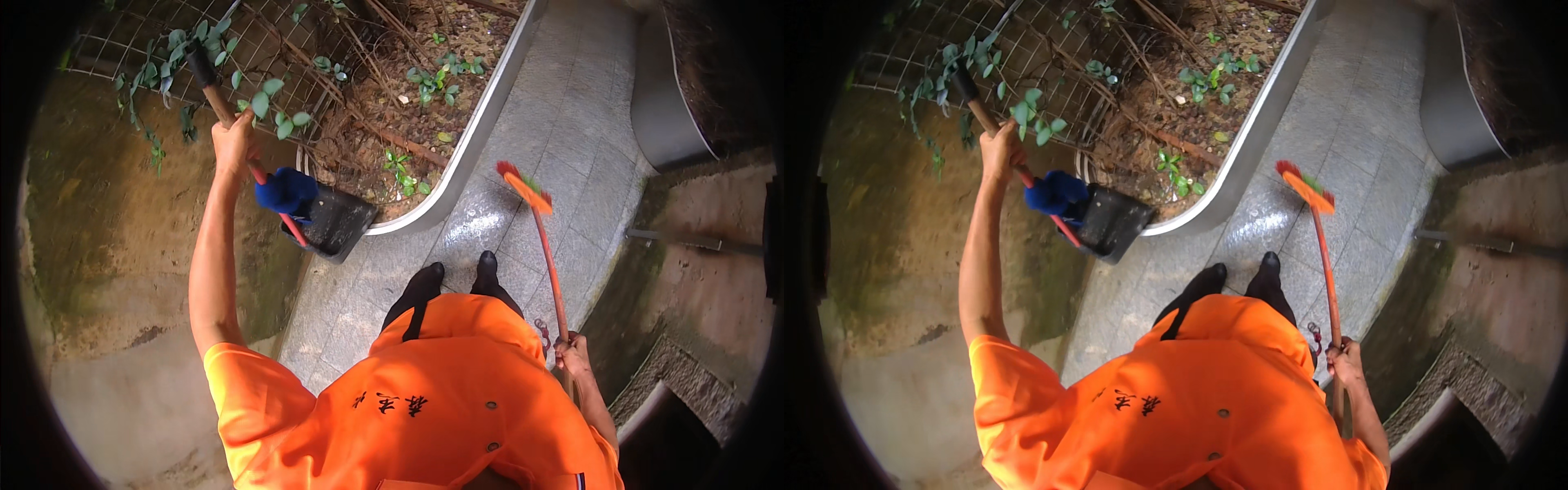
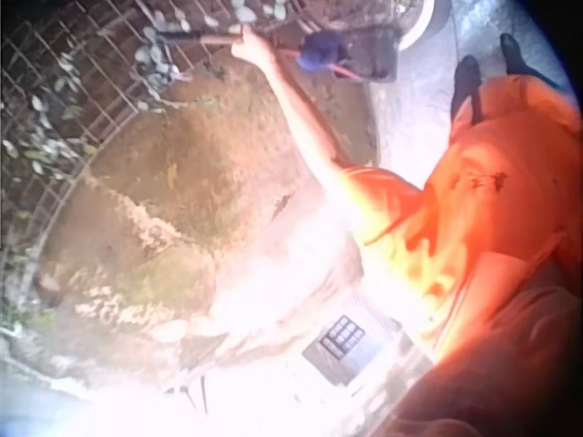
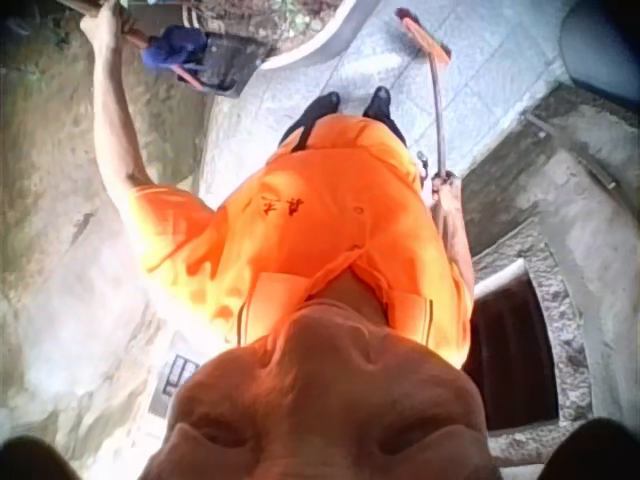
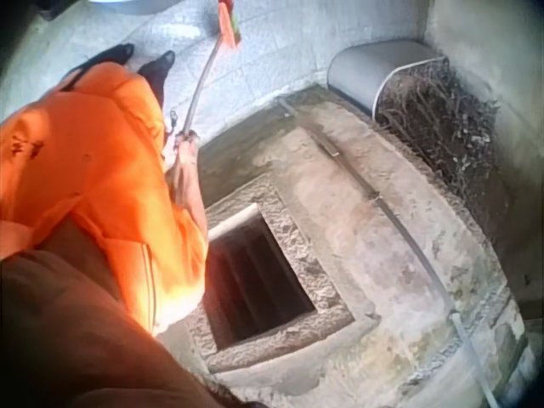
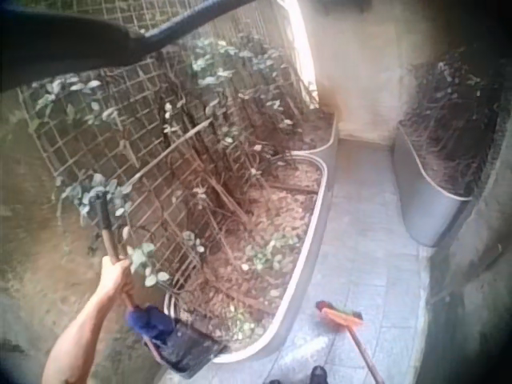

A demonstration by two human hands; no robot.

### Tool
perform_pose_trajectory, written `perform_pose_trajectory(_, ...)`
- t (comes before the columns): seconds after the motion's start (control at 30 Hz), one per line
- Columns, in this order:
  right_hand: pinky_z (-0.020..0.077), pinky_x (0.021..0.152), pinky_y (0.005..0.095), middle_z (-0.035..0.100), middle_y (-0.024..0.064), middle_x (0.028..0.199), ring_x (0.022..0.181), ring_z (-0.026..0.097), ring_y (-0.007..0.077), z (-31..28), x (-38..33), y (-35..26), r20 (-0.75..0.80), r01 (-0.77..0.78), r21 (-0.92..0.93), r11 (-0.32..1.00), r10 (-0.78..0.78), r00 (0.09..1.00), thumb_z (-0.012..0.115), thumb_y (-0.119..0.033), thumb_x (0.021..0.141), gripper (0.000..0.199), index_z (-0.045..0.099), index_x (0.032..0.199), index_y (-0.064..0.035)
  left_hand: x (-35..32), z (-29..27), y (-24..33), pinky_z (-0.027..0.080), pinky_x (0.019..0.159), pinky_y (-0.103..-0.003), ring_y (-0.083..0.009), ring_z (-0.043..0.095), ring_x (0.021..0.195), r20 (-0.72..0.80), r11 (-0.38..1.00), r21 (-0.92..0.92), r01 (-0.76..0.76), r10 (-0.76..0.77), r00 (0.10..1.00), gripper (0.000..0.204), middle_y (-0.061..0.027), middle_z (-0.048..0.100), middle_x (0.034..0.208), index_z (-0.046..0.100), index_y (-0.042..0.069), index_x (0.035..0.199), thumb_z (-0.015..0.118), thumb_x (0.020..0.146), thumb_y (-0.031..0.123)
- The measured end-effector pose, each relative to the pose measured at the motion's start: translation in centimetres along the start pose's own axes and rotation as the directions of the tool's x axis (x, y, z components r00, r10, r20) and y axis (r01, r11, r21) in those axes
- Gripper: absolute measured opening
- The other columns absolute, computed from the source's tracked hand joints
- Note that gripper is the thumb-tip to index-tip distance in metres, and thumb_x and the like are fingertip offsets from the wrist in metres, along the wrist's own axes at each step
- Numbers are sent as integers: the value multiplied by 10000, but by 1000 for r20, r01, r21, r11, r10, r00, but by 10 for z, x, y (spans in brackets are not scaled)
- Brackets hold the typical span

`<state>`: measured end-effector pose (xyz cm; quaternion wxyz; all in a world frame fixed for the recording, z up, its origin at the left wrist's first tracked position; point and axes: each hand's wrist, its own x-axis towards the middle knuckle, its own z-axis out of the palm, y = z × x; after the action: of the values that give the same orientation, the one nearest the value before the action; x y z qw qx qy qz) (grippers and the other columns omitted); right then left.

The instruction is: The person sweeps debris from a tiled walkway into a dustpan using a broom. They move along the path, sweeping near planters and walls, then collect the swept debris into the dustpan.

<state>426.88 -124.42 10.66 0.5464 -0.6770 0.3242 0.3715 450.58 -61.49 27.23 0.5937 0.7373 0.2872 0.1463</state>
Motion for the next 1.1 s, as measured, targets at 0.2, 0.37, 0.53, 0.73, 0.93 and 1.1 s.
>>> perform_pose_trajectory(0.2,330,378,272,443,20,505,407,405,89,-45,-8,29,0,461,-492,738,-530,848,497,-41,701,82,477,766,5,-50,2,43,228,329,-252,-76,254,319,-133,999,48,-23,29,991,394,47,272,426,319,137,554,607,803,239)
perform_pose_trajectory(0.37,277,309,245,404,-11,456,338,358,77,-54,29,-29,91,33,59,998,-38,995,527,-102,781,119,474,683,-59,-65,13,53,219,335,-257,-85,225,309,-75,996,-36,-86,83,994,387,46,249,413,314,143,554,585,816,230)
perform_pose_trajectory(0.53,281,276,236,387,-23,434,304,363,73,-74,24,-77,32,212,-264,941,-211,977,537,-202,844,241,462,676,-47,-89,17,55,217,328,-264,-88,230,306,-4,990,-109,-94,94,996,401,41,249,409,313,132,544,597,806,239)
perform_pose_trajectory(0.73,301,321,226,422,-13,445,340,388,70,-126,0,-62,213,300,-334,893,-239,948,554,-235,848,253,542,735,-8,-115,18,68,205,324,-257,-83,218,296,41,982,-151,-117,124,991,416,41,242,400,291,141,532,585,813,227)
perform_pose_trajectory(0.93,417,497,390,497,217,550,496,503,359,-113,4,-121,496,615,-682,395,-369,786,496,-319,858,378,541,787,50,-132,45,72,217,317,-245,-84,260,308,142,971,-86,-224,235,962,397,25,296,405,349,108,522,593,807,238)
perform_pose_trajectory(1.1,449,601,472,561,260,681,666,575,408,-46,27,-159,635,668,-744,10,-301,711,466,-362,867,398,571,829,21,-153,65,70,209,325,-234,-78,269,314,110,973,-13,-232,232,966,391,28,296,405,338,99,522,566,822,203)
